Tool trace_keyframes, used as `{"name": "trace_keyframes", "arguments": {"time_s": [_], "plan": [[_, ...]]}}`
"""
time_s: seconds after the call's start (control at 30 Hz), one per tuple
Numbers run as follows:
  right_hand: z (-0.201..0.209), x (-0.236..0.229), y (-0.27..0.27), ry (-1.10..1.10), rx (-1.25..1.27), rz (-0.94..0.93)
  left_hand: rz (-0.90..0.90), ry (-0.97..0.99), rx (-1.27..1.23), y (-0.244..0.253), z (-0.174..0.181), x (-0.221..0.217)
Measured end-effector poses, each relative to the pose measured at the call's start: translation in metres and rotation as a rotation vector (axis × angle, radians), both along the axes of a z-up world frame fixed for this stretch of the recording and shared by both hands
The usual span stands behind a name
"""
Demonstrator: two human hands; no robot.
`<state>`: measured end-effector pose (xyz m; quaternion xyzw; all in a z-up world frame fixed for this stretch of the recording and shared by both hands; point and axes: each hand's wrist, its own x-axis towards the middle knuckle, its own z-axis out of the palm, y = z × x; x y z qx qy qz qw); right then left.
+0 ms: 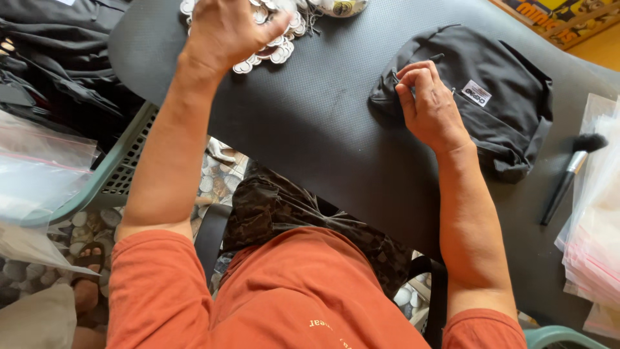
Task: The person attaches a tag to a black fanny pack, uses a brush to clean the surface of the bag, and then places the bag into a plastic zip-top bag and seals it.
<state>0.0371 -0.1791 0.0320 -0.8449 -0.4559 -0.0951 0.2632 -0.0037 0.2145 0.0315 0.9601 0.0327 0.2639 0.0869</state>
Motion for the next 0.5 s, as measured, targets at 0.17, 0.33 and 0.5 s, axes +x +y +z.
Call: {"name": "trace_keyframes", "arguments": {"time_s": [0.17,0.33,0.5], "plan": [[0.013,-0.008,0.000,0.060,0.034,0.016,-0.713,0.032,-0.565,-0.091,0.026,-0.022],[0.013,-0.003,0.005,0.043,0.151,0.065,-0.741,0.023,-0.671,-0.136,-0.010,-0.003],[-0.010,0.007,0.001,0.098,0.232,0.007,-0.762,0.070,-0.787,-0.153,-0.018,-0.001]]}}
